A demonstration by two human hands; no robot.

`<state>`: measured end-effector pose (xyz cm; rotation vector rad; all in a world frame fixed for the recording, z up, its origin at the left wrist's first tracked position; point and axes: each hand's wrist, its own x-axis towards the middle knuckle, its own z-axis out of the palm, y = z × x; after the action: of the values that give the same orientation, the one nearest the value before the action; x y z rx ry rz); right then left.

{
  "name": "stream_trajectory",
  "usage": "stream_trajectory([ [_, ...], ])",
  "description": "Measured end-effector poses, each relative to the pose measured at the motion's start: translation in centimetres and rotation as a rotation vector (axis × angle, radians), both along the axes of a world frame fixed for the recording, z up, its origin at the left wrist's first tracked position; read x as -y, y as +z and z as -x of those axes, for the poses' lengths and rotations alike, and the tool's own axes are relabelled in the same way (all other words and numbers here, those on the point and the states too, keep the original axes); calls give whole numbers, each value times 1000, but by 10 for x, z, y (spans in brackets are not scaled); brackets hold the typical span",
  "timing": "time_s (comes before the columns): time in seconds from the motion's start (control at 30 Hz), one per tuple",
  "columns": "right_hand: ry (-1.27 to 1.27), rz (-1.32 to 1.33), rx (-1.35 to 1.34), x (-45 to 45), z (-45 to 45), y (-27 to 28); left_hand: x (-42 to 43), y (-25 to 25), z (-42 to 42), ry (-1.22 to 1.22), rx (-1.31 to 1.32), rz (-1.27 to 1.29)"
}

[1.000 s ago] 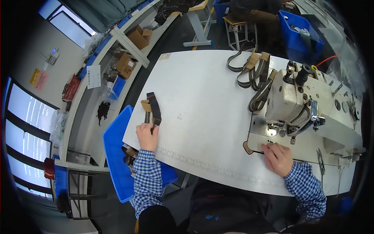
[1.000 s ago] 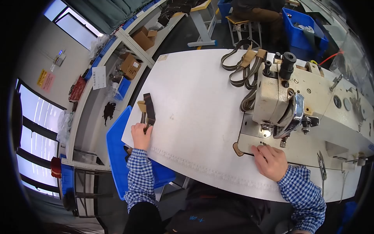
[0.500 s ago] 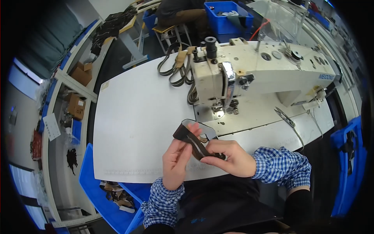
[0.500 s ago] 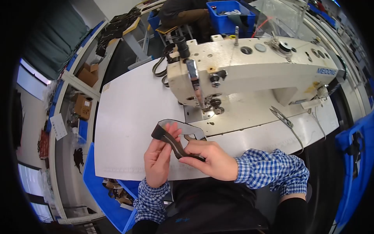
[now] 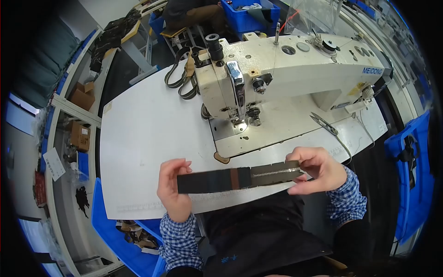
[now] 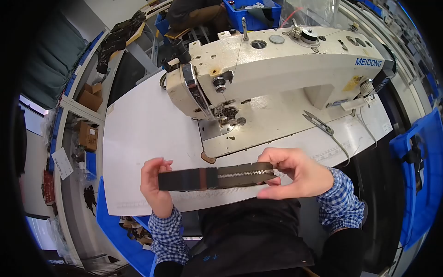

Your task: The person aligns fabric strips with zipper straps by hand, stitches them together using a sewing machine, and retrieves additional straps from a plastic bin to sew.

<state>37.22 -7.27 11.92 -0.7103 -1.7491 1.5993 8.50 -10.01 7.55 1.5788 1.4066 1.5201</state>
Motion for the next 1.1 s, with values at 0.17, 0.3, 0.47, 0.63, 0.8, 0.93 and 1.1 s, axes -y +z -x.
stream_trajectory([
  [0.17,-766,-167,-205,-4,22,-43,17,-12,-9,-163,-799,-253],
  [0.3,-507,643,-499,-9,16,-56,22,-13,-10,-656,-506,-252],
  [0.47,215,985,-496,0,30,-83,32,-26,9,-960,1211,-67],
  [0.63,90,1049,-459,-4,48,-79,31,17,-2,-765,1550,165],
  [0.8,-389,-745,276,-3,60,-50,1,39,-12,-597,992,532],
  [0.93,85,19,-58,8,85,-38,-29,49,-11,-618,905,506],
  [1.1,72,531,-209,12,87,-35,-42,55,-4,-425,632,509],
])
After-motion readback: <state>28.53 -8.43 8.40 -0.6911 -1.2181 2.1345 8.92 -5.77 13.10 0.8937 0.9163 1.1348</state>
